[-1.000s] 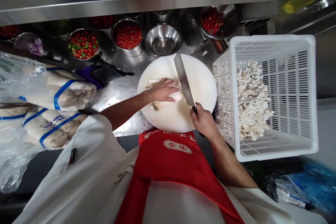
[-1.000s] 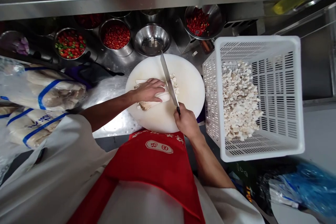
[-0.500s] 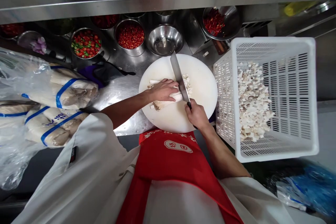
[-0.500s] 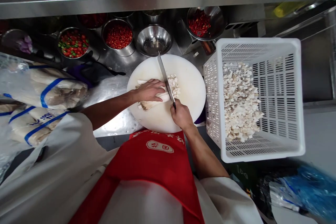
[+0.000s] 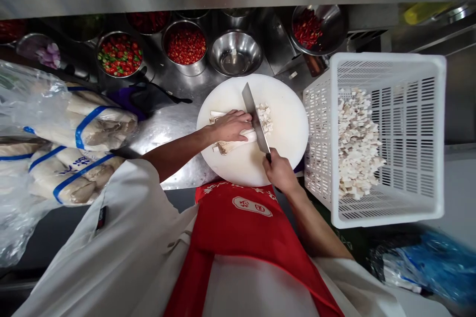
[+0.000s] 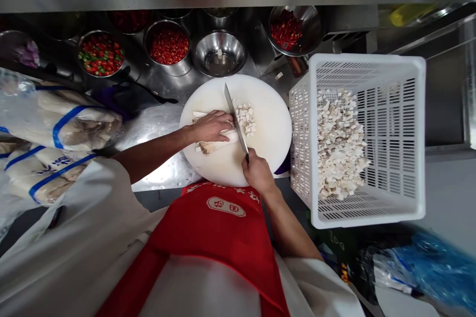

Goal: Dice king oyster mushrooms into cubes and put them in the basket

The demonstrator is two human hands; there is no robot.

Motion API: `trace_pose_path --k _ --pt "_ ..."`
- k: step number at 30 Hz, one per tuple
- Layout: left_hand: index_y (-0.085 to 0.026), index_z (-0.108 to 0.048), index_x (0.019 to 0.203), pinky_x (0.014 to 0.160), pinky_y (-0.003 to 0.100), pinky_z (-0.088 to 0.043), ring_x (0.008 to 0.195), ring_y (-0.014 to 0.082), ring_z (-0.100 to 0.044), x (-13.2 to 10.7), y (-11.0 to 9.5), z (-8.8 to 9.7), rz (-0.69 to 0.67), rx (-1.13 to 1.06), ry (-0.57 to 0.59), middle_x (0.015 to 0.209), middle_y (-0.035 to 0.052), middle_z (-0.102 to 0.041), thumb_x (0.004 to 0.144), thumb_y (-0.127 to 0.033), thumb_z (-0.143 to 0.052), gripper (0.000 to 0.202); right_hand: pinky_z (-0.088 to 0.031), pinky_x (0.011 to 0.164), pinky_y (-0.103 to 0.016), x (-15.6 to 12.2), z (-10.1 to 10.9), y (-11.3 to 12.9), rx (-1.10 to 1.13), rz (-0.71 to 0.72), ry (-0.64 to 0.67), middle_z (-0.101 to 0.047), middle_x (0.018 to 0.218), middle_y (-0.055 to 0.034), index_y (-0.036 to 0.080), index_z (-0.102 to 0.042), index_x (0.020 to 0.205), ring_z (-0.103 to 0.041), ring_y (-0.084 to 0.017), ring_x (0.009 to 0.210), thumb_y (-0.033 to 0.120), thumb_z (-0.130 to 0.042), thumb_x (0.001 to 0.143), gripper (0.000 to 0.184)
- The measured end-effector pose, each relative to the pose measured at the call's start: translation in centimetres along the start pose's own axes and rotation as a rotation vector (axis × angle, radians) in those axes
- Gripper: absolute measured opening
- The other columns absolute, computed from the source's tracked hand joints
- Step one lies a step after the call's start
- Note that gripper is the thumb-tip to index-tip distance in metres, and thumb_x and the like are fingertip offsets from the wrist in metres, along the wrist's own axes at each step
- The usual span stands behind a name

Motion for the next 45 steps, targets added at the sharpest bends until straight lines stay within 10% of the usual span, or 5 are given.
trace_pose_path --k 11,21,31,40,45 --pt "-0.021 -0.068 0.099 0.104 0.037 -0.040 0.114 0.0227 -0.052 -1.6 3.7 2.0 0.242 -0.267 -0.144 0.121 0.0057 -0.056 0.078 -0.036 -0.072 0.026 -0.040 0.062 -0.030 -2.7 1.4 -0.6 0.109 0.051 -0.091 -0.073 0.081 -0.0089 0.016 -0.057 0.120 -0.068 -0.026 0.075 0.036 -0.041 0.095 0.036" --pt "-0.024 -0.065 0.106 0.101 0.041 -0.033 0.120 0.0282 -0.045 -1.2 1.9 0.4 0.047 -0.094 0.023 0.130 0.0068 -0.054 0.071 -0.051 -0.078 0.046 -0.036 0.059 -0.029 -5.4 2.0 -0.3 0.072 0.019 0.037 -0.072 0.080 -0.0086 0.016 -0.058 0.118 -0.068 -0.026 0.073 0.034 -0.042 0.094 0.033" --pt "-0.021 -0.064 0.108 0.100 0.040 -0.034 0.119 0.0278 -0.047 -1.4 1.4 0.3 0.035 -0.062 0.001 0.131 0.0082 -0.054 0.073 -0.045 -0.076 0.045 -0.041 0.068 -0.031 1.6 -1.5 1.1 0.034 0.054 -0.076 -0.073 0.086 -0.0130 0.014 -0.055 0.119 -0.067 -0.028 0.079 0.030 -0.039 0.094 0.034" --pt "-0.023 -0.067 0.101 0.098 0.041 -0.035 0.116 0.0278 -0.048 -1.8 1.5 0.3 0.011 -0.083 -0.040 0.123 0.0072 -0.059 0.078 -0.045 -0.073 0.033 -0.038 0.061 -0.030 -5.5 1.5 0.7 0.048 0.052 0.012 -0.073 0.080 -0.0090 0.017 -0.057 0.114 -0.068 -0.026 0.074 0.033 -0.040 0.095 0.031" --pt "-0.021 -0.066 0.105 0.097 0.039 -0.036 0.111 0.0262 -0.052 -1.8 1.5 -0.2 0.013 -0.073 -0.048 0.120 0.0067 -0.061 0.079 -0.046 -0.071 0.037 -0.037 0.061 -0.030 -3.0 0.2 1.9 0.018 0.003 0.056 -0.072 0.078 -0.0103 0.016 -0.056 0.114 -0.068 -0.026 0.073 0.029 -0.041 0.095 0.027"
Point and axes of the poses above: each hand's wrist, its own x-axis towards the middle knuckle, its own z-axis out of the back of the hand, y = z × x, the point moved 1 cm from there along x, towards the middle knuckle
